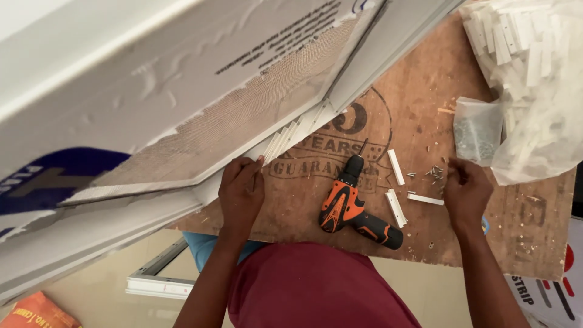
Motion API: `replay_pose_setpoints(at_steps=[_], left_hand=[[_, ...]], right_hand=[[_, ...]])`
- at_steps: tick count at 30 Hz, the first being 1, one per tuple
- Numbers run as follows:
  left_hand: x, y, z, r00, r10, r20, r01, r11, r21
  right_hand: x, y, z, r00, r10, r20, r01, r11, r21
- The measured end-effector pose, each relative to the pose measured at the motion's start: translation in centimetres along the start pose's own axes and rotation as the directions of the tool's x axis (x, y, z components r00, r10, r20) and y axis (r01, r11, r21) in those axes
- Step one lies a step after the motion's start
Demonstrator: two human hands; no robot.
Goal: Assembling a UPVC window frame by attaching plastic glazing beads using an electric drill and hand pressure.
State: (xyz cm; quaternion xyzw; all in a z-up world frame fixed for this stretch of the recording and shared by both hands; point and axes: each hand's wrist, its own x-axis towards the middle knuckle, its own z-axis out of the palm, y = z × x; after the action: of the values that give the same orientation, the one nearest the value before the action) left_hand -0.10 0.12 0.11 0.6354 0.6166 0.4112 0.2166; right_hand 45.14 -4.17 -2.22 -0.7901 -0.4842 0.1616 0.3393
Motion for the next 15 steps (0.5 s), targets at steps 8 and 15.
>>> replay_pose_setpoints(at_steps=[8, 15], left_hand=[[-0.1, -0.2, 0.1, 1.000, 0.005, -0.010, -0.005, 1.000, 0.022], [-0.1, 0.0, -0.1, 0.998, 0.010, -0.056, -0.010, 1.000, -0.003]], right_hand=[[3.9, -1.8, 3.3, 0.933, -0.315, 0.171, 0.346, 0.918, -0.194], [4.4, -4.2, 5.4, 0.944, -0.242, 0.225, 0.274, 0.954, -0.123]])
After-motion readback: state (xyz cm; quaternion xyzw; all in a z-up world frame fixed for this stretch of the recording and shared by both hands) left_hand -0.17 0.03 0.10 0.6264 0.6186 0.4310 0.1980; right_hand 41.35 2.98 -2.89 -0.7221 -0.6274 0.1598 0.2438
